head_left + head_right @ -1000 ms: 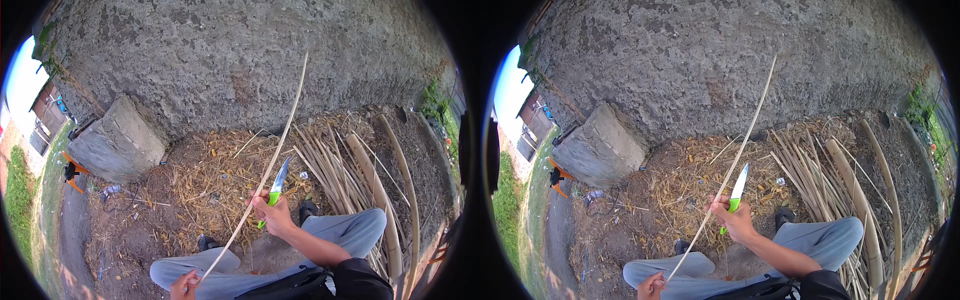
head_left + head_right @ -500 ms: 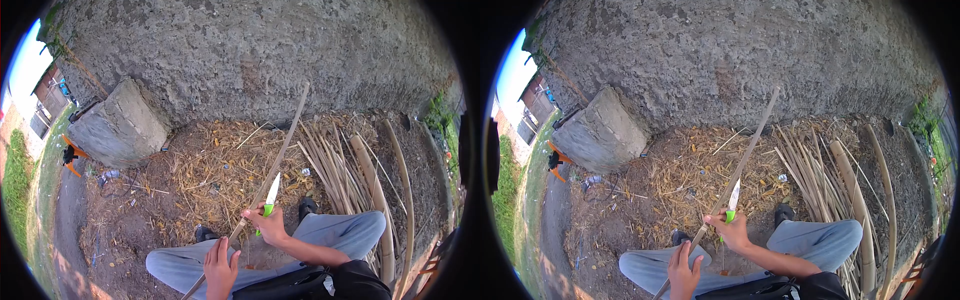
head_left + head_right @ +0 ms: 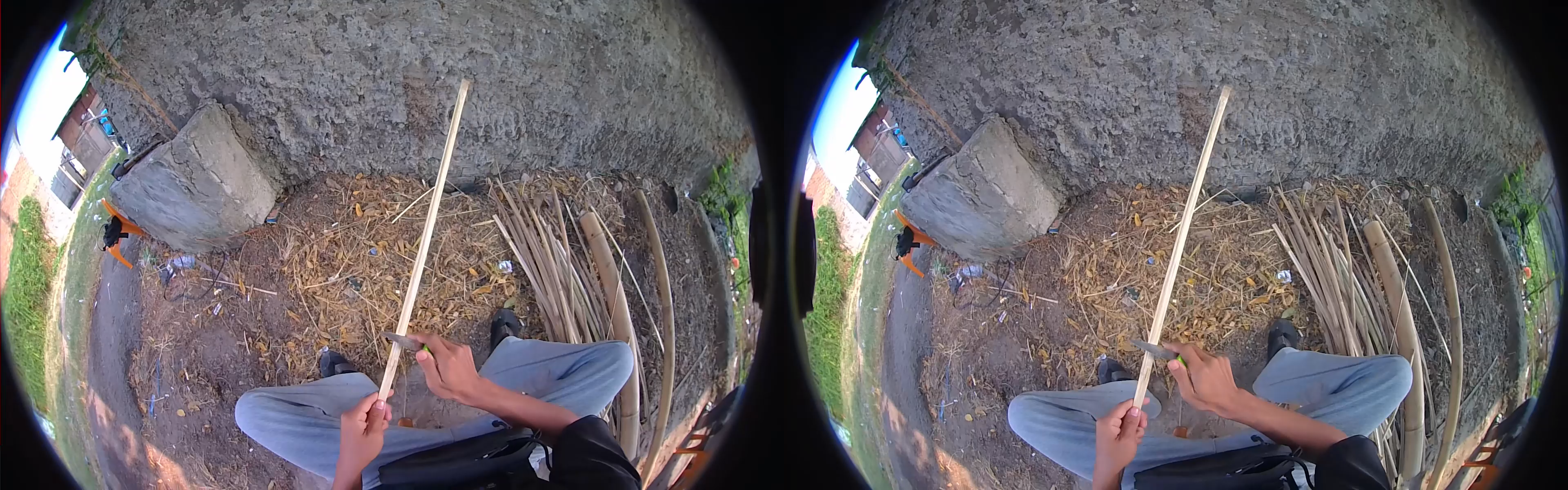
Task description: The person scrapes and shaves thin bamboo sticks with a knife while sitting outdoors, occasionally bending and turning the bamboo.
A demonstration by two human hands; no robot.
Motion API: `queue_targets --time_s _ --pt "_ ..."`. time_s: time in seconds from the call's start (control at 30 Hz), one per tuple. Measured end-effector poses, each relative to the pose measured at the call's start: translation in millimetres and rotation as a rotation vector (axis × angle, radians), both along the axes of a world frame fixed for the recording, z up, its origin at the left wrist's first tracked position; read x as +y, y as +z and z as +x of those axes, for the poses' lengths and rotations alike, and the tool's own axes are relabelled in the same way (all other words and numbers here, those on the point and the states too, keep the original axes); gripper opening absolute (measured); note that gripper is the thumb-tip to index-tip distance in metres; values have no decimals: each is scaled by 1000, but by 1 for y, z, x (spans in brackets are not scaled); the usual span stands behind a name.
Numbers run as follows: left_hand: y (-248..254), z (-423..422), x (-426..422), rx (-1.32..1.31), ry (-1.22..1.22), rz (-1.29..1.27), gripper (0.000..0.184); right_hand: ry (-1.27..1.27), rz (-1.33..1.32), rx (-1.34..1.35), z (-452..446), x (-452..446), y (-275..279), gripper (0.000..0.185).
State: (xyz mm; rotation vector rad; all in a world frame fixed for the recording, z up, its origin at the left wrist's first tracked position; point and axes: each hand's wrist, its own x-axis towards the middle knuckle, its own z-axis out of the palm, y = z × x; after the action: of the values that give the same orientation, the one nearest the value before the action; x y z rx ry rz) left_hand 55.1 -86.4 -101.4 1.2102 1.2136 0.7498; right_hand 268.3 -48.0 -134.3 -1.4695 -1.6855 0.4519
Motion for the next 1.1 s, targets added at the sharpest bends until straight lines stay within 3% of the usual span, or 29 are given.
queue_targets --time_s 0.23,0.47,0.93,1.1 --pt "-30 -18 -4 -181 9 -294 27 63 73 -169 -9 -24 -22 43" --pt "-48 -14 -6 -44 -5 -196 26 78 160 -302 -12 -21 -31 47" --pt "-50 -12 -12 50 28 -141 25 64 141 -232 -14 -20 -39 35" --pt "-54 -12 -14 154 17 68 22 37 190 -204 -15 -19 -40 32"
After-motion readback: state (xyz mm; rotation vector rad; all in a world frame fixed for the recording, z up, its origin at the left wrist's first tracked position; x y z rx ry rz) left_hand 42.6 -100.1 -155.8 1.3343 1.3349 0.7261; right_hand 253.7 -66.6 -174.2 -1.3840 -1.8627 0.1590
